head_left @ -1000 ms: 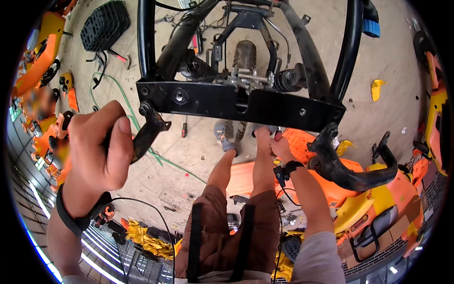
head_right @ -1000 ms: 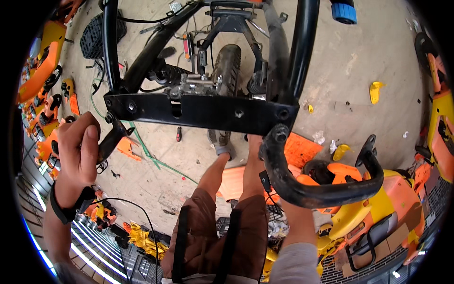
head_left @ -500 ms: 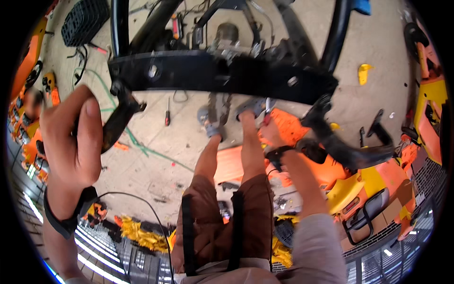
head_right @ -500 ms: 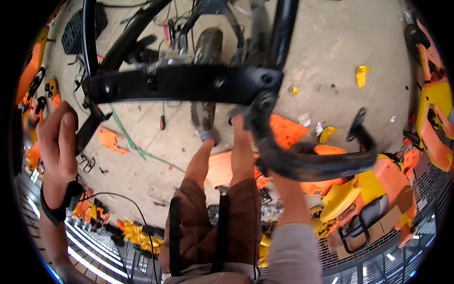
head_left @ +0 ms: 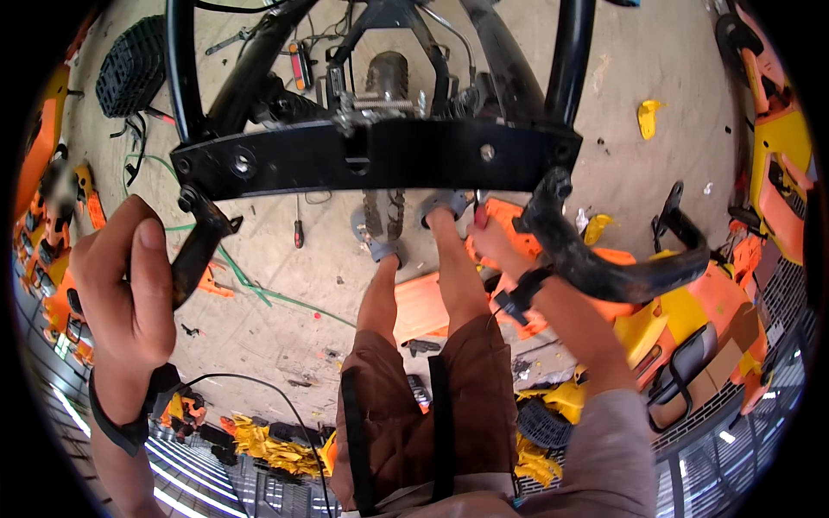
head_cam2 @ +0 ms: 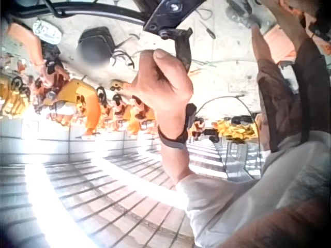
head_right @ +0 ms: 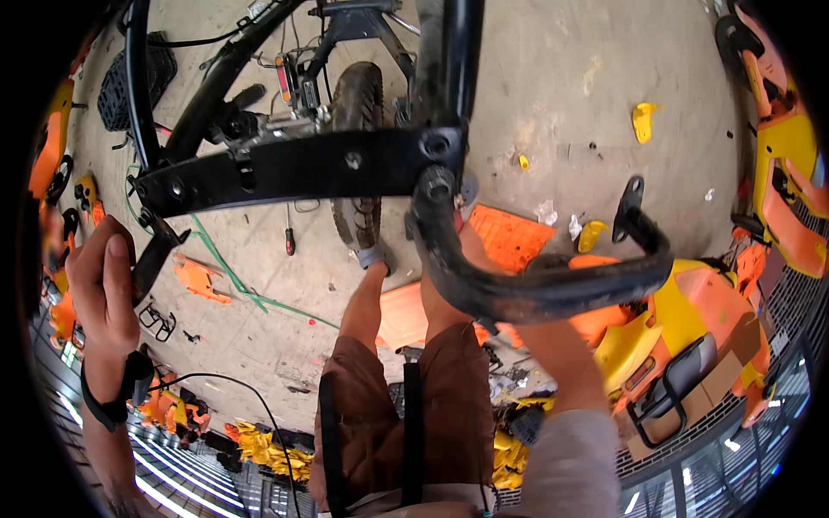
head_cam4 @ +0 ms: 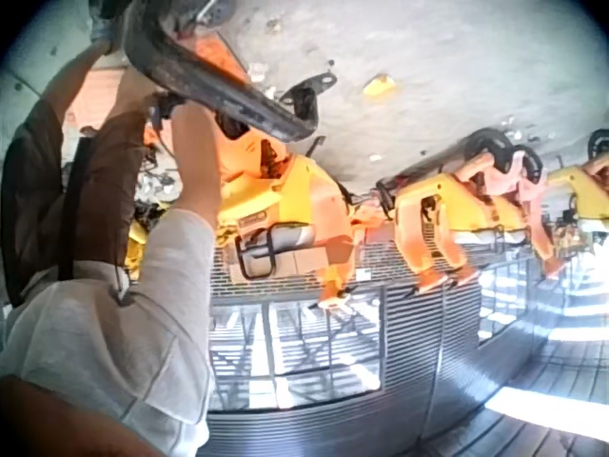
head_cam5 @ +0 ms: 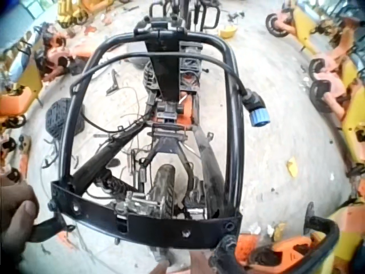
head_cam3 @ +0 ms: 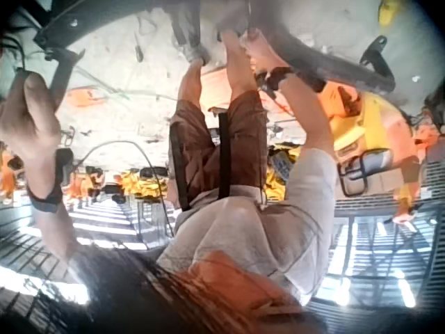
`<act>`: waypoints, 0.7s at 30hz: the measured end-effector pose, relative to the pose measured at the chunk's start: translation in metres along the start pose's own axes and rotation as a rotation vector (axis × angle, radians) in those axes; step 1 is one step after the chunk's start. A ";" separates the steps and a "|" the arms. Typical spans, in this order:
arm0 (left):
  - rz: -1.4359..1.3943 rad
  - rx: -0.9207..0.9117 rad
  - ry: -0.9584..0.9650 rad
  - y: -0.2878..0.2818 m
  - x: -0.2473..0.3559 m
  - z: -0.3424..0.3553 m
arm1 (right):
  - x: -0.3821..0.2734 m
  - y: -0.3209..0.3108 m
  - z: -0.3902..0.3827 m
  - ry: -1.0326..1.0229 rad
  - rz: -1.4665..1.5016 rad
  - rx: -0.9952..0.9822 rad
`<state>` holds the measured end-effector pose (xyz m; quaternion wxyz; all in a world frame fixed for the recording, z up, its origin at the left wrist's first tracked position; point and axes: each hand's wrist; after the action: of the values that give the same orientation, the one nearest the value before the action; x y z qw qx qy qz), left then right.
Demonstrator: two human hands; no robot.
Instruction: The person works on a disassembled electric scooter in a workshop filled with similar scooters. They use a wrench to tighten bolts on the rear wheel and frame, then move to another scooter to adjust the handlebar stem.
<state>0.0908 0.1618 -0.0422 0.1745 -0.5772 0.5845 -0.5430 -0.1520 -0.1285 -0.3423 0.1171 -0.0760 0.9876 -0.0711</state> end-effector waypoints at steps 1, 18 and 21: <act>0.009 -0.005 0.047 0.000 0.002 0.011 | 0.057 0.015 0.030 -0.004 -0.095 0.169; 0.037 0.003 0.088 -0.006 0.004 0.009 | 0.033 0.015 0.025 0.072 0.028 -0.020; 0.000 -0.002 0.091 -0.004 0.004 0.009 | 0.073 0.059 0.037 0.003 0.094 0.180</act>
<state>0.0993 0.1552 -0.0406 0.1470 -0.5521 0.5922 -0.5683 -0.2211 -0.0876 -0.4035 0.1250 -0.0188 0.9799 -0.1544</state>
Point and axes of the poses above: each hand's wrist, its own z-axis towards the middle knuckle, its own y-axis out of the palm, x = y × z, and after that the axes turned 1 degree about z, right-handed
